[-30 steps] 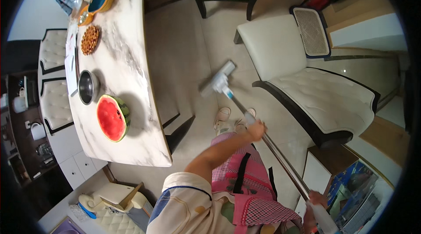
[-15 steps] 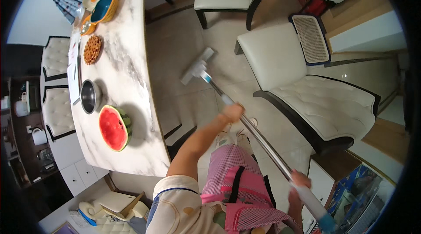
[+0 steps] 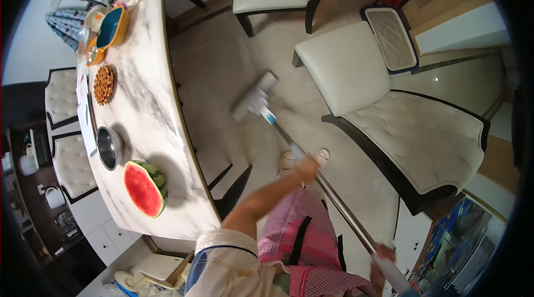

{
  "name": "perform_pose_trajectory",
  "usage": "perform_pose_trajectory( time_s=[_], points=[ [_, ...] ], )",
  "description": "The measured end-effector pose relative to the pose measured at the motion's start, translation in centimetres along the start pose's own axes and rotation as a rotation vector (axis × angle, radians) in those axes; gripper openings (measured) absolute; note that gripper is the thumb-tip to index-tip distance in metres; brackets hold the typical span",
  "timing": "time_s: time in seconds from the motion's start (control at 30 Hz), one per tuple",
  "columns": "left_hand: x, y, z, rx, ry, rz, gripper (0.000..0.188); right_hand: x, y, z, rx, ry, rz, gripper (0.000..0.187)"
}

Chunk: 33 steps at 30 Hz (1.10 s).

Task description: The recorder is mopping the floor in a living/dining area, moving furniture out of the way to reach all areas.

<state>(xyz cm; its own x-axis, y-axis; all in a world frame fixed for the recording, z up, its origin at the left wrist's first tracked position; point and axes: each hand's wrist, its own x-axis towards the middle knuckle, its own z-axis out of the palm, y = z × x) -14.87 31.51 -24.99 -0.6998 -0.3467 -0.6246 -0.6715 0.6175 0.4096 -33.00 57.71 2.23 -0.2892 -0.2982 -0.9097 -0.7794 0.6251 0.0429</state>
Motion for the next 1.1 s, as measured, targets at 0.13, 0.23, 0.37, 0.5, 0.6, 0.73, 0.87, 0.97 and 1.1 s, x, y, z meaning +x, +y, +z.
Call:
perform_pose_trajectory(
  time_s=[0.13,0.23,0.37,0.5,0.6,0.73,0.87,0.97,1.1],
  points=[
    [-3.4,12.6,2.3,-0.157,-0.133,0.613,0.013,-1.8,5.3,3.6,0.005,0.083,0.06,0.026],
    [-4.3,14.5,3.4,-0.273,-0.147,0.602,0.013,-1.7,6.1,5.2,-0.016,0.156,0.096,0.025],
    [-2.6,8.5,0.6,-0.287,-0.102,0.395,0.016,-0.8,6.7,6.4,-0.075,0.241,0.127,0.025],
    [-0.2,-4.8,-2.7,-0.053,0.057,0.031,0.016,3.4,0.4,7.4,0.255,0.438,-0.255,0.021],
    [1.4,-12.3,-6.9,0.009,0.022,-0.283,0.021,13.4,-13.7,5.1,1.506,0.887,-1.291,0.013],
    [-2.9,-18.2,-7.5,-0.183,0.205,-0.521,0.02,10.4,-22.1,-0.6,1.367,0.678,-1.146,0.02],
    [-5.0,-16.7,-1.4,-0.439,0.425,-0.544,0.016,7.1,-18.5,-1.9,1.241,0.429,-1.103,0.027],
    [-5.2,-9.5,0.6,-0.538,0.584,-0.419,0.015,6.0,-12.0,-3.3,1.152,0.41,-1.163,0.027],
    [-4.6,-0.7,3.8,-0.612,0.626,-0.407,0.014,2.7,-5.0,-7.9,1.003,0.273,-1.142,0.024]
  ],
)
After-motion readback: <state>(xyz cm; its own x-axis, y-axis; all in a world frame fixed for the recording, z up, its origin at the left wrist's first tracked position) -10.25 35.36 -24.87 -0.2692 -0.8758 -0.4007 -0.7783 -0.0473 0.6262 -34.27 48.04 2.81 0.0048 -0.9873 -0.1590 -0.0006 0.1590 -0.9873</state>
